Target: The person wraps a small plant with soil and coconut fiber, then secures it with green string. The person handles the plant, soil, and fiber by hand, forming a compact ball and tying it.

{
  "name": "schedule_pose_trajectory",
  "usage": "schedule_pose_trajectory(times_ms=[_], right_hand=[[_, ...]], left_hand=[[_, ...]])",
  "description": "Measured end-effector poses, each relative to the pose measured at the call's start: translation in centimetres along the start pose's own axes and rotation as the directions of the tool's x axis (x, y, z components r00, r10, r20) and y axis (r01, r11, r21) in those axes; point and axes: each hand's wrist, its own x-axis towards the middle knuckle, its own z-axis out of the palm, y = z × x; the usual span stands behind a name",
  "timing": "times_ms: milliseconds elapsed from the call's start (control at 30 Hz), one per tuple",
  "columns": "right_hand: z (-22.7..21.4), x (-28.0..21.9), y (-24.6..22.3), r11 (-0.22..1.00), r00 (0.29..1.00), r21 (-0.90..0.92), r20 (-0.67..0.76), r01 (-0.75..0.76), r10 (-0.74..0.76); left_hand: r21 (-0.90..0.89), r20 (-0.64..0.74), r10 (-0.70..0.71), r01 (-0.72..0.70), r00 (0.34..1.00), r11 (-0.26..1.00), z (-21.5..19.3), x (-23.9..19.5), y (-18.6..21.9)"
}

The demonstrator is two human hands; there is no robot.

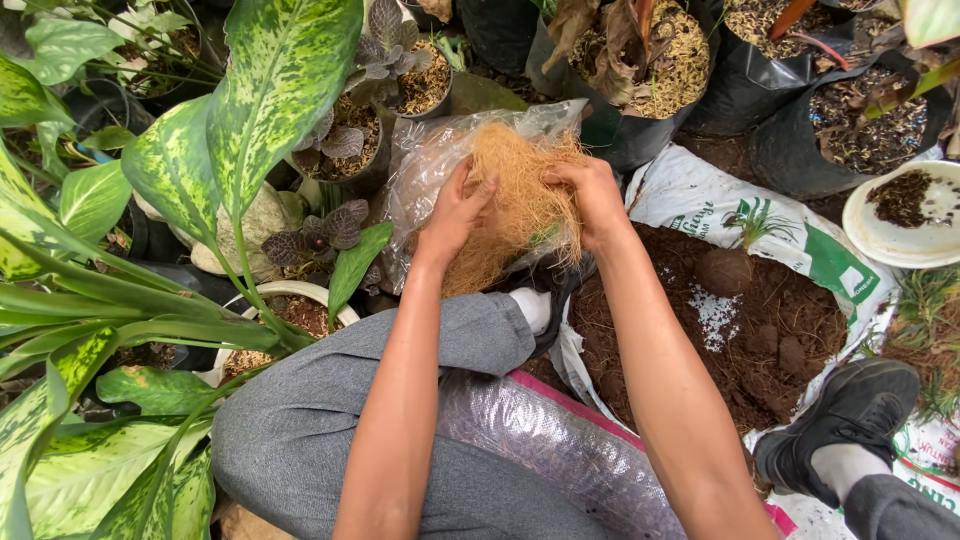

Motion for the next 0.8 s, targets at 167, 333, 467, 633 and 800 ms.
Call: schedule_pose_trajectory(times_ms=[167, 333, 467, 633, 800], right_hand=[[1.2, -0.8, -1.5, 0.982, 0.997, -0.172, 0.013, 0.079, -0.077], [3.2, -1.2, -3.6, 0.99, 0.988, -0.035, 0.079, 0.137, -0.134], [5.1, -2.1, -6.1, 0.98, 0.976, -0.017, 0.101, 0.198, -0.195], [6.7, -3.5, -9.9, 0.945, 0.951, -0.148, 0.147, 0.292, -0.271], [6.7, -4.5, -10.2, 0.95, 0.958, -0.141, 0.112, 0.279, -0.265]], left_hand=[[-0.214, 0.085, -0.22, 0.233, 0.972, 0.949, -0.5, -0.3, 3.9], [-0.232, 0.11, 0.067, -0.04, 0.992, 0.972, -0.1, -1.2, 9.7], [-0.182, 0.059, 0.105, -0.093, 0.993, 0.979, 0.5, -1.7, 14.3], [-0.334, 0.026, 0.071, -0.058, 0.997, 0.941, -0.3, -1.8, 18.0], [-0.341, -0.009, 0.0, -0.003, 1.0, 0.94, -0.6, -2.0, 17.3]])
